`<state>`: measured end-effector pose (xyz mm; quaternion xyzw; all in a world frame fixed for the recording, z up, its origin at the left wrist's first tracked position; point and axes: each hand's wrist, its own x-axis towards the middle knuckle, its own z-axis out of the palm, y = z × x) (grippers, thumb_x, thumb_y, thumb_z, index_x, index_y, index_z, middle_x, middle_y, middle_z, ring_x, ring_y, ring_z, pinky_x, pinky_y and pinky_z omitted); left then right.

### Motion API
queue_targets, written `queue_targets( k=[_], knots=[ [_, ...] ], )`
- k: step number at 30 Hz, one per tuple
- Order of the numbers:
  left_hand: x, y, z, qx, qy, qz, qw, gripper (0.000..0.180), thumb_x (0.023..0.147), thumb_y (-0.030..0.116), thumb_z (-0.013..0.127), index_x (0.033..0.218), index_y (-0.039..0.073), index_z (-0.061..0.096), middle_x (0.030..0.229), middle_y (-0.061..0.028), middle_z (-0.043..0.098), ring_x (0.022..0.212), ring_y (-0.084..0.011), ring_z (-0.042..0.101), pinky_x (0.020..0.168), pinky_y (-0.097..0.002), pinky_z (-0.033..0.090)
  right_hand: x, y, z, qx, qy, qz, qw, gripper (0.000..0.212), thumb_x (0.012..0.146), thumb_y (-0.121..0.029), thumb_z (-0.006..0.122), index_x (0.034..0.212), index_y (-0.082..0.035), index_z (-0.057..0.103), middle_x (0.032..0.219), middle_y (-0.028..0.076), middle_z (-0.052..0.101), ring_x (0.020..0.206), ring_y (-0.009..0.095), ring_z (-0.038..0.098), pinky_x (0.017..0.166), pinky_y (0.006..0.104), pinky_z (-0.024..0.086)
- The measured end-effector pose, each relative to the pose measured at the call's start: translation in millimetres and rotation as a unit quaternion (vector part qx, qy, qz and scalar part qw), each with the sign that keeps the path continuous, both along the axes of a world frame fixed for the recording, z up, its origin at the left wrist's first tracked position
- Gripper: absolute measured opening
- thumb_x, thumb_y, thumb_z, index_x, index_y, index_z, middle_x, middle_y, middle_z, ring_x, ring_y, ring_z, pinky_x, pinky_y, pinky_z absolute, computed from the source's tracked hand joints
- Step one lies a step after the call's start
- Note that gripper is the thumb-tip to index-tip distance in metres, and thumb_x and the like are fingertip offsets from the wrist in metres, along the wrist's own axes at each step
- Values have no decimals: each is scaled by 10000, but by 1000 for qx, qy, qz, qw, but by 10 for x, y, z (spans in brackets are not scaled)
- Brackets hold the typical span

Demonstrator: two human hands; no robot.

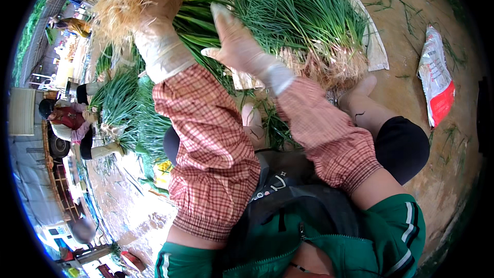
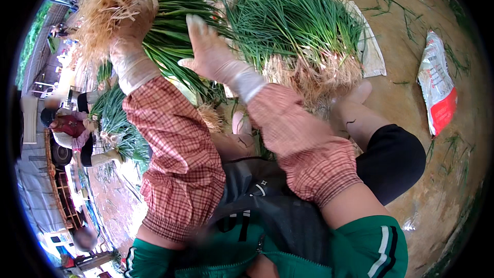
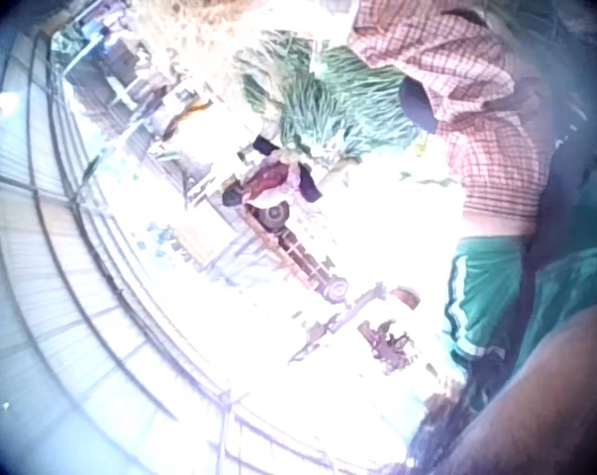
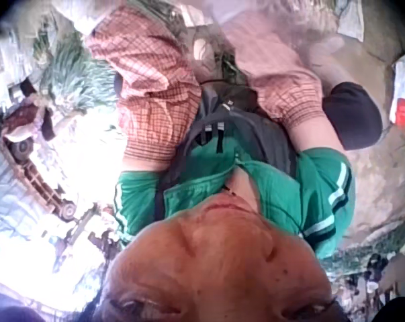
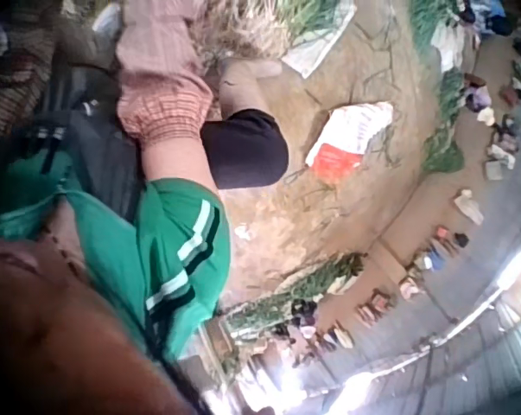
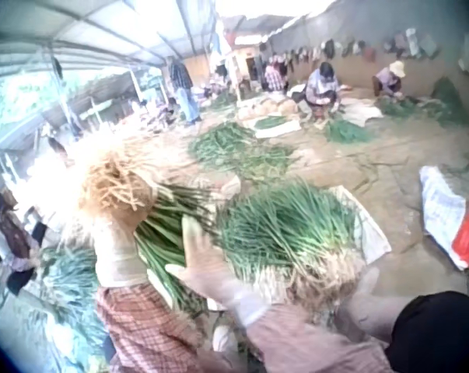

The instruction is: The person processes bunches of green onions by hand, peeling away the outer layers and roots to clean the bulbs before placing them into a larger pile.

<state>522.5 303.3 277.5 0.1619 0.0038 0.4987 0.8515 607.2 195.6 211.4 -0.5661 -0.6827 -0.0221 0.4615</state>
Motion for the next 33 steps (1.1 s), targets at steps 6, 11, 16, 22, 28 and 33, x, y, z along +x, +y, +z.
queue_targets(
  k=[6,11,16,22,28,33],
  knots=[
    [-519,21,121,2,56,58,997,357,875,265,396,1074,15,555,1052,-172,603,880,-285,615,766,-383,536,-272,-901,-1830,-425,-19,92,900,516,850,-70,450,1359,-49,371,1094,243,603,1008,385,590,852,435,476],
    [-1077,66,-243,-33,68,108,991,335,868,237,420,1082,14,549,1057,-173,600,868,-278,617,752,-368,541,487,-1982,-2986,-705,-91,78,699,323,836,-272,528,957,-2,659,1010,218,642,973,366,615,837,431,479],
    [-2029,132,-88,-34,97,196,975,318,862,209,444,1091,12,544,1062,-174,597,856,-272,618,738,-354,547,462,-1324,-2725,-562,50,123,817,339,853,-163,584,1166,-33,583,853,143,665,659,202,650,596,330,518],
    [-3332,236,-629,-104,112,294,944,304,854,176,473,1101,10,537,1068,-175,594,842,-264,620,721,-337,555,127,-546,-2035,-424,70,262,864,449,932,-249,535,1315,-26,463,895,81,655,699,137,634,629,268,525],
    [-3957,-33,-1581,-231,77,308,920,298,846,142,502,1111,8,531,1074,-176,590,828,-257,622,705,-319,562,-839,576,-1277,-459,193,321,805,514,972,-350,448,1354,-7,410,1196,141,598,1120,209,556,993,314,399],
    [-3257,-796,-2262,-303,59,192,931,331,823,148,541,1102,-29,525,1007,-179,597,762,-219,625,610,-237,560,-2003,1139,-1255,-488,61,370,788,796,920,-586,380,1415,24,249,1357,252,427,1298,306,388,1051,361,342]
  ],
)
